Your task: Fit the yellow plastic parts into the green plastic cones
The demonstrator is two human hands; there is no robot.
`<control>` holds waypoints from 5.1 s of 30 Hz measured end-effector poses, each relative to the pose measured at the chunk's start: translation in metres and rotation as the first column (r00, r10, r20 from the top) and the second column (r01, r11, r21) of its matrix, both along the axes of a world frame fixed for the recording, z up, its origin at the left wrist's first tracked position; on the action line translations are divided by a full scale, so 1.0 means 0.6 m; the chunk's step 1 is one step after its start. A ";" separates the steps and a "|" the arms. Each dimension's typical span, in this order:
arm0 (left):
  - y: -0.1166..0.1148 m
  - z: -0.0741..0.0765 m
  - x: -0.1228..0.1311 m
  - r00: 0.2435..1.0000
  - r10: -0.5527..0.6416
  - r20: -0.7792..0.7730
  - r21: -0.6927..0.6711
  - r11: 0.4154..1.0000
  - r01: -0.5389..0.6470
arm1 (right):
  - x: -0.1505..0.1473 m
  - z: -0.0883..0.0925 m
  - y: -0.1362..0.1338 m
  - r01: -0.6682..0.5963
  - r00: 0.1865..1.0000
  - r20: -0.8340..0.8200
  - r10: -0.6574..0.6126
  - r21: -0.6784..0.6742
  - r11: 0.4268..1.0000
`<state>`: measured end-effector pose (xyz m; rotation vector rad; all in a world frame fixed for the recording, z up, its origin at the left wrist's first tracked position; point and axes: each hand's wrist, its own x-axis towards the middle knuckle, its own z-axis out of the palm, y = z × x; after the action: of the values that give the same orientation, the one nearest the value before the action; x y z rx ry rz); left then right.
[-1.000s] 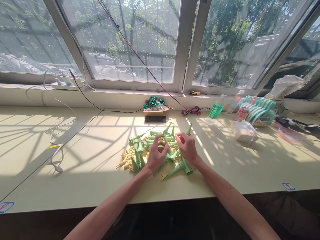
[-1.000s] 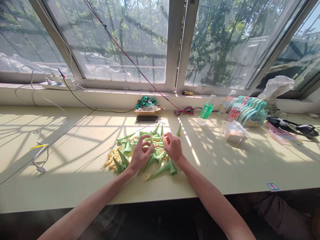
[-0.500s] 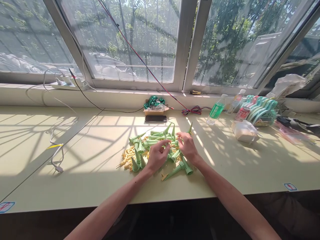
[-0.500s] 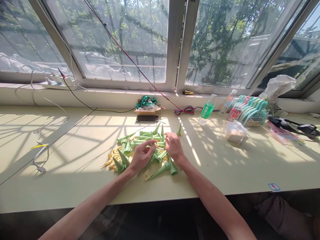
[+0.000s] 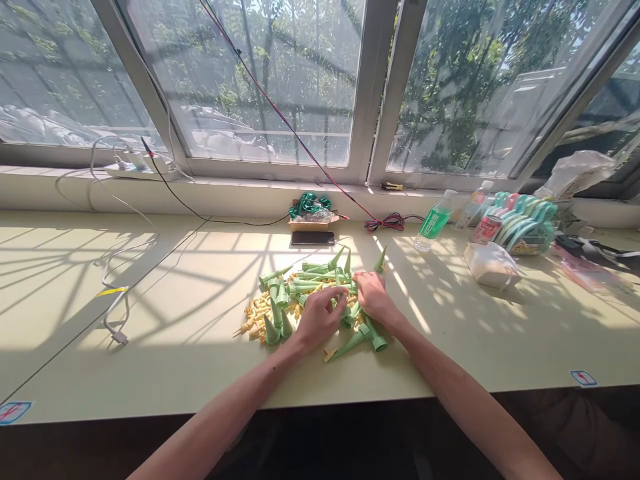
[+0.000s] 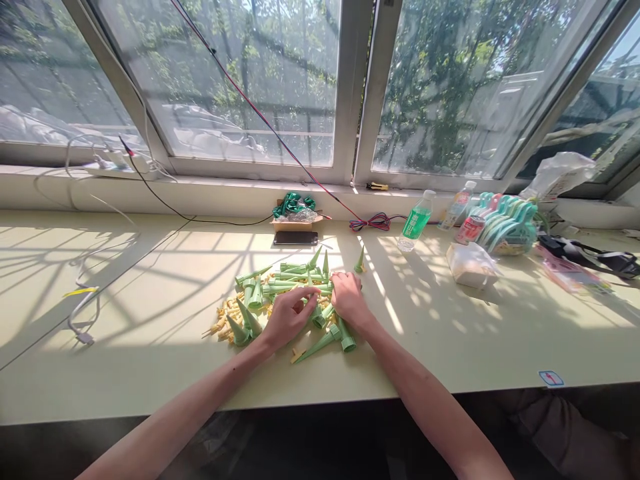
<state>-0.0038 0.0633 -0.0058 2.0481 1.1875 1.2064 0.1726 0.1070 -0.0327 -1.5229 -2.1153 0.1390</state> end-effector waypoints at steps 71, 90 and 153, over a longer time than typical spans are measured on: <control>-0.004 0.005 -0.004 0.969 0.124 0.214 0.171 0.972 -0.162 | -0.031 0.062 -0.053 -0.142 0.794 -0.459 0.398 0.496 0.857; -0.002 0.006 -0.003 0.976 0.090 0.199 0.328 0.932 -0.153 | -0.030 0.059 -0.052 -0.121 0.779 -0.472 0.414 0.534 0.837; 0.004 0.004 -0.007 0.981 0.062 0.185 0.336 0.934 -0.123 | -0.032 0.047 -0.044 -0.250 0.830 -0.375 0.413 0.412 0.876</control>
<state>-0.0077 0.0656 -0.0034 2.0940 1.0584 1.7058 0.1533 0.0808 -0.0047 -0.8000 -1.8776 0.2116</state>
